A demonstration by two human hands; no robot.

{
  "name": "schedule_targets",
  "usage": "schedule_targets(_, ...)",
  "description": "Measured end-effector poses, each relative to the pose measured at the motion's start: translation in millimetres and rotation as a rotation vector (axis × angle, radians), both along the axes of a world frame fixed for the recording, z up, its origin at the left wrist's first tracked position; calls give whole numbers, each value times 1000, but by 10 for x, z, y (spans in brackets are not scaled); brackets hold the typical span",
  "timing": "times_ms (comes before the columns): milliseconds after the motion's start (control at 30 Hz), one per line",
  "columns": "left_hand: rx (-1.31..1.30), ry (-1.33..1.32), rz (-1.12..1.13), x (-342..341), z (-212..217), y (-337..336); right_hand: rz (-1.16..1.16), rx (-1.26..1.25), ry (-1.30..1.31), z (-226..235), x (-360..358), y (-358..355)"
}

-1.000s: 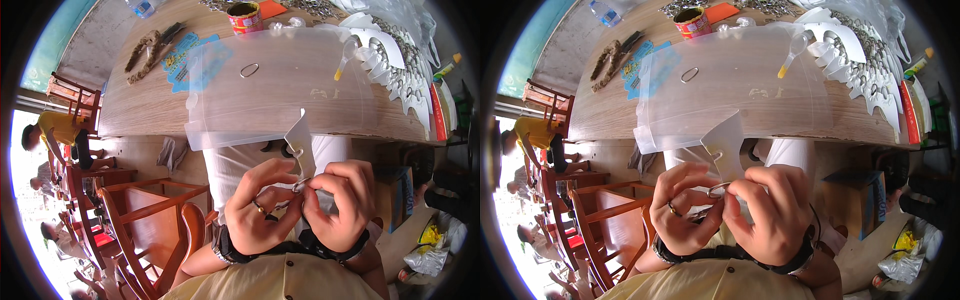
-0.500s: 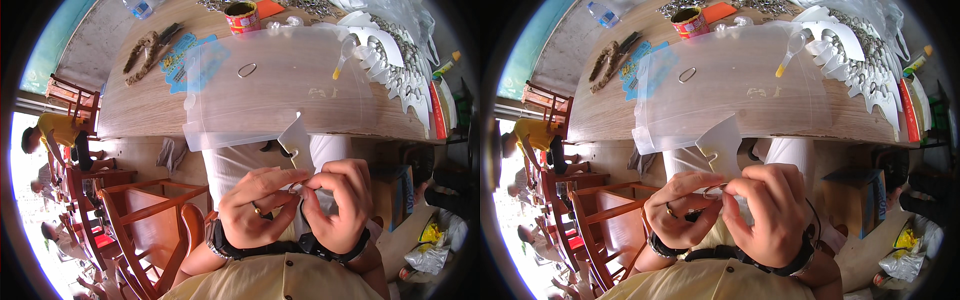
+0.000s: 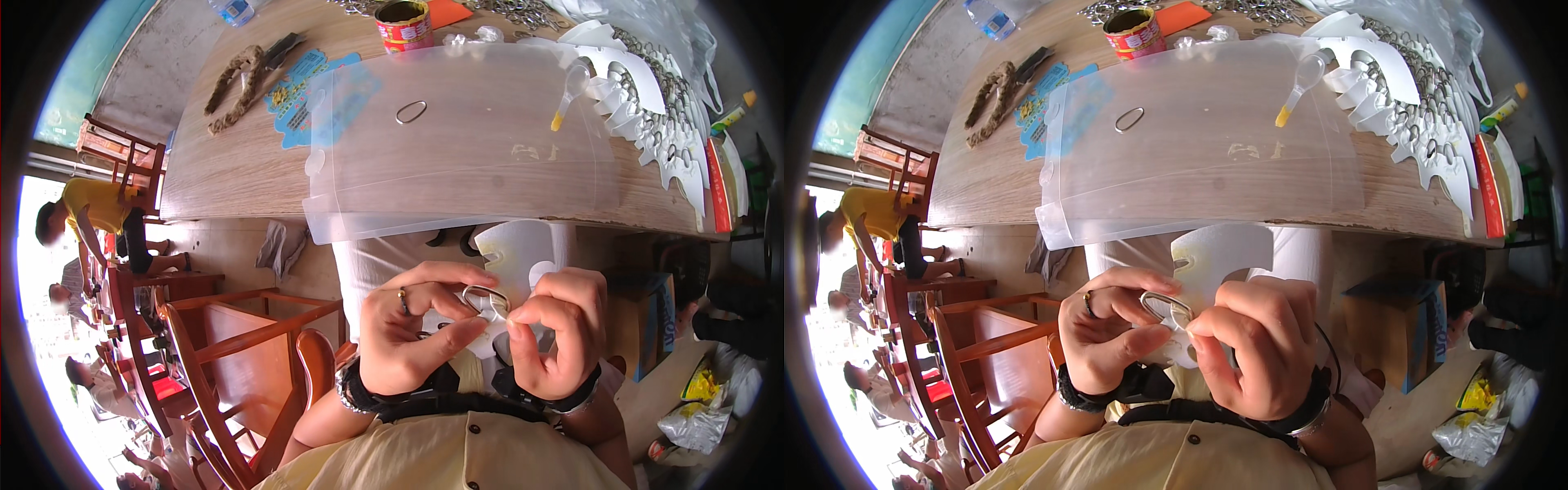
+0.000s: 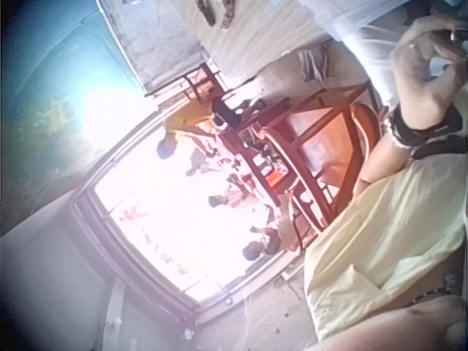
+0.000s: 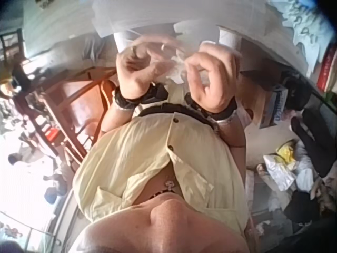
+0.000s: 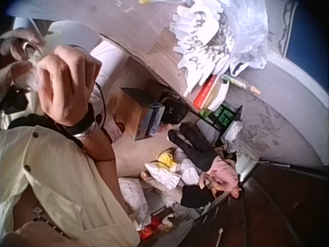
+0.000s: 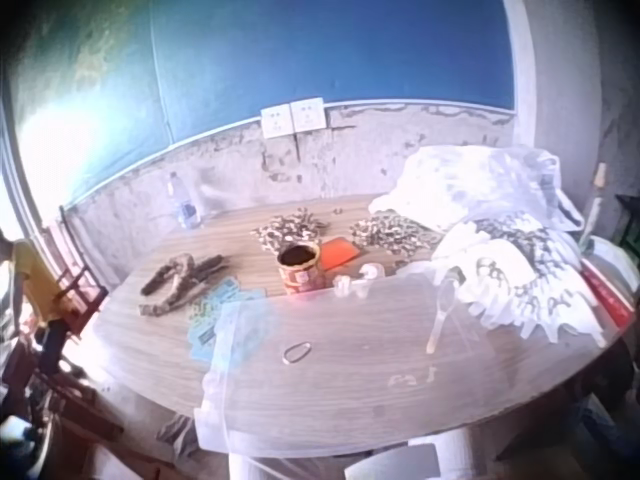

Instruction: Applying glue and attaching metal rings to white shoe upper components on a workbench.

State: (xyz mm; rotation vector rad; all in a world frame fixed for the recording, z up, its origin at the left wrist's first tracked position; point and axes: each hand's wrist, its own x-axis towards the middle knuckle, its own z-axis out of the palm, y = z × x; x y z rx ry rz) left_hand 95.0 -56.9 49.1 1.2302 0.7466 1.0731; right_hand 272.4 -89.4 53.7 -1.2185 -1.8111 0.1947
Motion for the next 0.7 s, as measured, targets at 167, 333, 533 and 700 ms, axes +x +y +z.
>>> schedule_targets(167,145,229,42,25,70,-4,-16,-68,-28,85,-23,34)
schedule_targets(333,327,368,73,63,124,-30,-6,-63,-62,102,32,96)
schedule_targets(533,420,461,107,82,187,-41,-48,5,-78,148,15,87)
schedule_targets(700,454,439,110,83,165,-45,-50,21,-222,160,-5,52)
